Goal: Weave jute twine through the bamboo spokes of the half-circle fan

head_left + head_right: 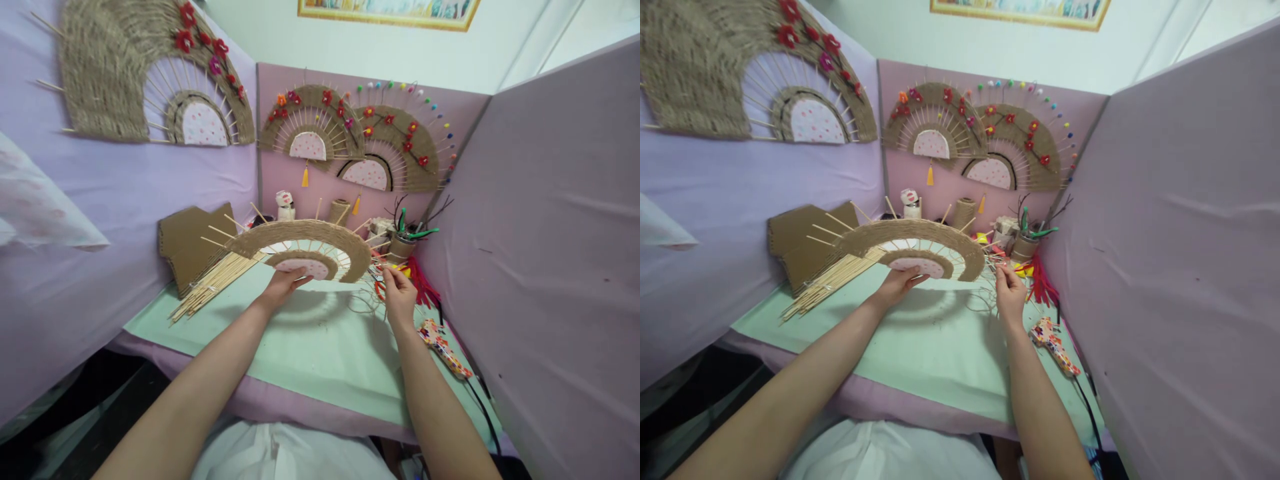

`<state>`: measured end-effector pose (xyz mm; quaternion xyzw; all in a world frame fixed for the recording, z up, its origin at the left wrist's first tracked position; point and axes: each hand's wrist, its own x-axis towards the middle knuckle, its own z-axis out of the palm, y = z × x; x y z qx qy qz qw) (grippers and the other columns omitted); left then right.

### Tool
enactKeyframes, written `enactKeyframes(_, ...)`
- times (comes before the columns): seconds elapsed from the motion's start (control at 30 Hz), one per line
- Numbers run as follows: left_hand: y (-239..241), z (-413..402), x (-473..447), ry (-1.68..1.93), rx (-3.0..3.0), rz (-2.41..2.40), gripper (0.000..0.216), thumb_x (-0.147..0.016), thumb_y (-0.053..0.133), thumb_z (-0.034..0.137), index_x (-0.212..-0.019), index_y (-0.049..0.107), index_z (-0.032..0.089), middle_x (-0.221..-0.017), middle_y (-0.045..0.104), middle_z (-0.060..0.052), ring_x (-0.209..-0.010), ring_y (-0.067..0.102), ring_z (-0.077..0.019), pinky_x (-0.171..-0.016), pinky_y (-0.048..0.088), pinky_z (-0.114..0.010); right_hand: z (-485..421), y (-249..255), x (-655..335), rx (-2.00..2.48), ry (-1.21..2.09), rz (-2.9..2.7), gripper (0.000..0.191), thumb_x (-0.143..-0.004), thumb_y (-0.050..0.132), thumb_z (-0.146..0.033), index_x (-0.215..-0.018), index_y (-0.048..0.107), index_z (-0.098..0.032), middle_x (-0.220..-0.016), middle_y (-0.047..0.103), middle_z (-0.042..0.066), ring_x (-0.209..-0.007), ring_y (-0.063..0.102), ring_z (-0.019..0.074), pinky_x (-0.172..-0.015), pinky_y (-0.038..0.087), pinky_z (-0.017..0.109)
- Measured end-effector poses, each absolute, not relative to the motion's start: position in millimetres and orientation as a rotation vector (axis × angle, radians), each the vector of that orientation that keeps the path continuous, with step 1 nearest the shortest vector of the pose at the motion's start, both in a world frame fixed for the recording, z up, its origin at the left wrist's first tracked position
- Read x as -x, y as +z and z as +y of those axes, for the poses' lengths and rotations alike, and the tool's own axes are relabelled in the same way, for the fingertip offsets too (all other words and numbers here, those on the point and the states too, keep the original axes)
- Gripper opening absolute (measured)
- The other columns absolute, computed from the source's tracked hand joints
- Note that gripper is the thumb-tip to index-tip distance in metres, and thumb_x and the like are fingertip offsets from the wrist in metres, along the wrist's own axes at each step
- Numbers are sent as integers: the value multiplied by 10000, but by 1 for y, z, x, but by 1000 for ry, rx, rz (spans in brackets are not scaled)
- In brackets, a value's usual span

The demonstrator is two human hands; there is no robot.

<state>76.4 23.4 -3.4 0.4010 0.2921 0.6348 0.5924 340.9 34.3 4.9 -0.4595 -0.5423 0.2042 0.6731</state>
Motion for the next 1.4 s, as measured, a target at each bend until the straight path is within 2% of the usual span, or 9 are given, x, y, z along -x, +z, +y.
enactKeyframes(0.13,-4,24,-75,1477,-937,645,361,-641,766,219,-981,666,146,-1013,690,-99,-1087,571,-277,-961,436,-473,32,6,-341,1008,471,-1255,341,-788,566,-407,-967,686,-142,-890,687,84,-858,602,203,-781,452,331)
enactKeyframes(0.4,-6,25,-74,1461,-930,622,387,-649,760,219,-1015,655,149,-1061,674,-102,-1101,563,-279,-960,440,-477,30,12,-338,915,243,-1459,215,-798,565,-345,-797,691,-170,-876,661,80,-887,586,195,-844,445,368)
enactKeyframes(0.67,-7,25,-74,1475,-941,621,387,-656,754,214,-1023,644,156,-1073,666,-90,-1078,575,-262,-965,434,-481,33,3,-337,984,407,-1463,291,-797,536,-333,-988,699,-187,-907,687,74,-796,607,189,-753,488,364)
enactKeyframes(0.8,-7,24,-74,1471,-950,629,351,-664,750,224,-990,648,149,-1059,670,-90,-1057,586,-257,-958,439,-479,29,7,-338,981,377,-1439,341,-814,488,-308,-1082,670,-199,-985,684,72,-878,606,188,-821,467,364)
enactKeyframes(0.9,-8,24,-74,1456,-964,628,346,-670,745,231,-991,648,143,-1078,663,-99,-1069,579,-265,-958,438,-479,25,9,-338,969,359,-1396,301,-802,535,-345,-996,697,-182,-990,691,84,-922,608,214,-848,458,378)
enactKeyframes(1.07,-9,25,-75,1434,-976,612,392,-659,752,222,-1028,638,153,-1117,648,-100,-1091,565,-274,-952,438,-492,25,11,-337,956,295,-1444,229,-806,563,-368,-807,689,-177,-810,679,55,-786,600,193,-777,467,355)
enactKeyframes(1.2,-8,24,-76,1439,-967,627,411,-648,760,224,-1033,636,150,-1100,654,-102,-1083,570,-274,-950,439,-484,28,10,-336,843,239,-1528,181,-806,569,-319,-735,664,-181,-859,648,66,-850,586,190,-797,461,355)
enactKeyframes(1.3,-8,24,-76,1443,-970,629,423,-653,757,225,-1049,629,152,-1103,651,-102,-1090,564,-278,-943,446,-483,28,8,-335,835,300,-1531,156,-797,577,-298,-767,676,-181,-865,659,67,-834,596,189,-776,471,347)
enactKeyframes(1.4,-10,25,-75,1440,-987,624,401,-669,747,229,-1041,625,146,-1103,649,-101,-1088,563,-275,-942,446,-485,26,7,-334,918,347,-1460,221,-799,559,-305,-920,691,-174,-889,680,69,-816,605,190,-757,475,342)
